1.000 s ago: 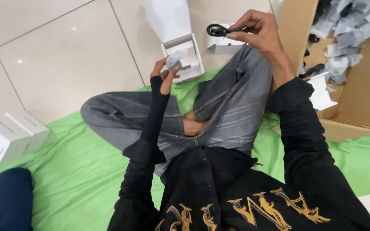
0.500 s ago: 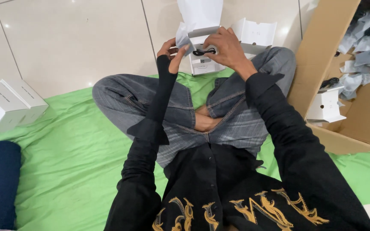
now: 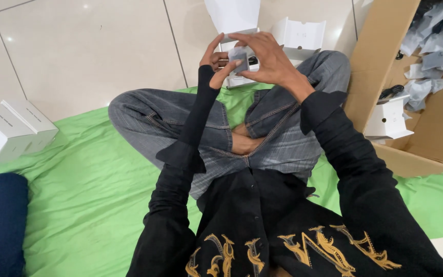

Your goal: The person unboxes multiple small electronic devices from a shipping container and organizes the components.

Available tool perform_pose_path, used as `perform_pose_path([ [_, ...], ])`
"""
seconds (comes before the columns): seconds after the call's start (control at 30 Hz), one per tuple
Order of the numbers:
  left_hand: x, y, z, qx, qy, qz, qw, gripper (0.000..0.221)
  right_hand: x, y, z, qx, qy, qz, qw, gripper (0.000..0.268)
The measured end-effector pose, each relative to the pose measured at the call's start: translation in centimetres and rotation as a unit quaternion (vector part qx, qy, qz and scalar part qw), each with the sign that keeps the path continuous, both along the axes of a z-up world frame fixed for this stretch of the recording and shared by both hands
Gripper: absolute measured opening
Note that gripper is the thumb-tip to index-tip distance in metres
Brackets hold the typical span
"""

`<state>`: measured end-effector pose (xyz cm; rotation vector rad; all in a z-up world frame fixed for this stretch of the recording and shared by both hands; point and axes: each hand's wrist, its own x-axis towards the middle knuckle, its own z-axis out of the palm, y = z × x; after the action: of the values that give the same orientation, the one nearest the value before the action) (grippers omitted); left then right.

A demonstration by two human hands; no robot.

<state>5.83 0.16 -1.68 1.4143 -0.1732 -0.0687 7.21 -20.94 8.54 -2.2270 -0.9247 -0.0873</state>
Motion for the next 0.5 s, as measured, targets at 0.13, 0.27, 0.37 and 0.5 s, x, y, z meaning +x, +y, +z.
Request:
perform_pose_path([
  [0.13,0.5,-0.7,-2.5,-0.022,0.071,-0.036,0.997,0.071,-1.0,-0.7,-0.1,0.113,0.226,-0.025,0.967,0.088],
  [0.27,0.3,-0.9,-3.3,0.07,0.132,-0.055,0.987,0.043,-1.7,-1.6,-3.5,0.064,0.182,-0.051,0.98,0.066],
  [0.37,0.5,-0.4,-2.9,0.136,0.15,-0.069,0.977,0.039,-1.7,-1.7,-4.5,-0.002,0.069,-0.054,0.996,0.054],
  [0.5,1.8,-0.4,-1.2,0.374,-0.134,0.072,0.915,0.023,-1.0,-1.5,-5.7,-0.13,-0.007,-0.074,0.989,0.049],
])
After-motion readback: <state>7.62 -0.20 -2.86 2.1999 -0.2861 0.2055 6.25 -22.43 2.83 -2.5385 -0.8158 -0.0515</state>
